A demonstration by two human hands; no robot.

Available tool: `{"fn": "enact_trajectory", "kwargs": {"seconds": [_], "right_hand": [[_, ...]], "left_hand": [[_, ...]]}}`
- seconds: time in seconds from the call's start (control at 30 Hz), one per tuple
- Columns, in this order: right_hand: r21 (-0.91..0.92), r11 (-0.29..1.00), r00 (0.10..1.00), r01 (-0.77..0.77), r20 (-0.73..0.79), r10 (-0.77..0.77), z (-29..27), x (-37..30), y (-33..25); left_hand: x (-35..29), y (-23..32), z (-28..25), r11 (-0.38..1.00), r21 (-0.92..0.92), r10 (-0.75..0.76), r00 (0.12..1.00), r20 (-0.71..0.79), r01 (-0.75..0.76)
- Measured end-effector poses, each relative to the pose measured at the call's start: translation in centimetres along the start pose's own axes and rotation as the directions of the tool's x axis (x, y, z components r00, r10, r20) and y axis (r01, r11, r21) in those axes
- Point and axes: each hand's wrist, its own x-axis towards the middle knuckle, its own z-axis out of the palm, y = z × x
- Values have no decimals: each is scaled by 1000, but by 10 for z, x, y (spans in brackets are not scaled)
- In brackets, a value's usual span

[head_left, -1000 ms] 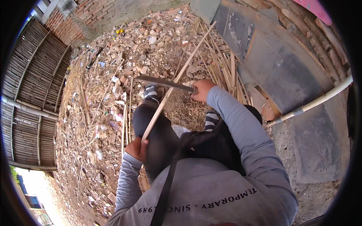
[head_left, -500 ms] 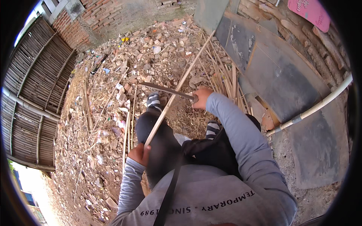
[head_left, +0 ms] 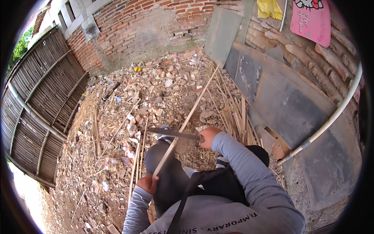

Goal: The person strips a long, thin piece of bamboo using a knife while sitting on the ground.

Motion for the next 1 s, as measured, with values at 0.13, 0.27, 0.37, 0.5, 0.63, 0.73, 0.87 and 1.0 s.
{"fn": "enact_trajectory", "kwargs": {"seconds": [0.13, 0.27, 0.37, 0.5, 0.63, 0.73, 0.87, 1.0], "right_hand": [[-96, 995, 974, 31, 226, -9, -6, -5, -32], [55, 994, 965, -97, 248, 80, 7, 13, 4], [57, 987, 980, -150, 138, 142, 10, 17, 16], [32, 995, 984, -95, 151, 89, 2, 4, -4], [51, 998, 977, -46, 210, 34, 5, 4, -7], [79, 993, 977, -90, 198, 73, 4, 6, 6], [5, 993, 988, -119, 95, 118, 4, 7, 13], [-65, 997, 995, -45, 86, 50, 4, -2, -4]], "left_hand": [[-1, 0, -2, 1000, 1, -4, 1000, 12, 4], [1, -3, 5, 998, 26, 60, 997, -43, -59], [2, 4, 6, 999, 32, 41, 998, -40, -39], [1, 0, 7, 996, 65, 73, 994, -85, -68], [-1, 1, 5, 998, 57, 41, 996, -77, -36], [-1, 7, 5, 999, 12, 39, 995, -90, -38], [1, 11, 4, 998, 60, 7, 997, -72, -2], [0, 7, 3, 997, 73, -28, 999, -45, 31]]}}
